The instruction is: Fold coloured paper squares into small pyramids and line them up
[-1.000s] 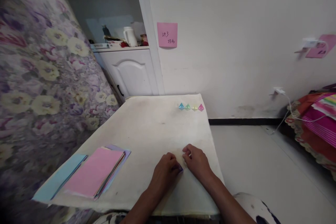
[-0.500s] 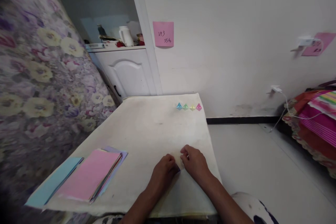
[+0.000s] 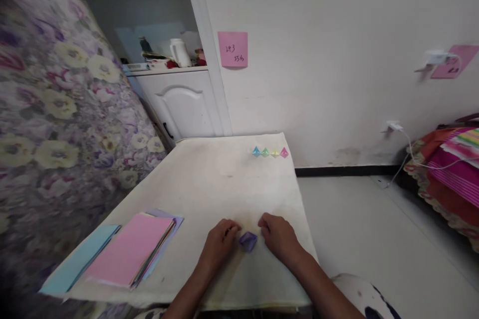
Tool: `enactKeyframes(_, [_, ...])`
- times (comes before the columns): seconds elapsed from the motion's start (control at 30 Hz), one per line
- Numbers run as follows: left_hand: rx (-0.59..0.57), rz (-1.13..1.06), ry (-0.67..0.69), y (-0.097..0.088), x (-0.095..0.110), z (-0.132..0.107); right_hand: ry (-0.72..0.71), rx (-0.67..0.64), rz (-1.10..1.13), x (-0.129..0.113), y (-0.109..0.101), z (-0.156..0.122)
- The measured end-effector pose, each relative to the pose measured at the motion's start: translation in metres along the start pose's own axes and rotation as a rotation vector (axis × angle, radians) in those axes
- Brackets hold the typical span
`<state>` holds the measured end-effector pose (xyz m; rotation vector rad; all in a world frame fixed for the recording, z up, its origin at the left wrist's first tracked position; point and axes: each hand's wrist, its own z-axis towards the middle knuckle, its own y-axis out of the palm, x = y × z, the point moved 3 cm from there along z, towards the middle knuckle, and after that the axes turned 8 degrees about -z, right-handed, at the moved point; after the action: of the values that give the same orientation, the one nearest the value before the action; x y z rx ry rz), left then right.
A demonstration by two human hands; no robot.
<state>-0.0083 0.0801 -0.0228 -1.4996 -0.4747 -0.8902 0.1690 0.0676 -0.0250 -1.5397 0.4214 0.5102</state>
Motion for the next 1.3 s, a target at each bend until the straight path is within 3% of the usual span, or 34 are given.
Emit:
enactKeyframes(0.3, [-0.034,0.11,-0.066,-0.003,-0.004,-0.004,-0.135,0.061,-0.04,-0.021,0.005,-0.005])
enactKeyframes(0.73, [-0.108,0.317,-0.107,-0.004,0.004,-0.008,-0.21,0.054,-0.452,-0.045,0.027,-0.003])
enactKeyframes(1.03, [-0.114,0.312,-0.085,-0.006,0.003,-0.008,-0.214,0.017,-0.428,-0.047,0.034,-0.001])
enactKeyframes(1.2, [-0.096,0.28,-0.05,-0.014,-0.001,-0.008,-0.23,0.019,-0.354,-0.041,0.015,-0.005])
enactKeyframes(1.3, [-0.087,0.247,0.01,-0.017,0.004,-0.008,-0.193,0.112,-0.124,-0.026,-0.009,-0.008])
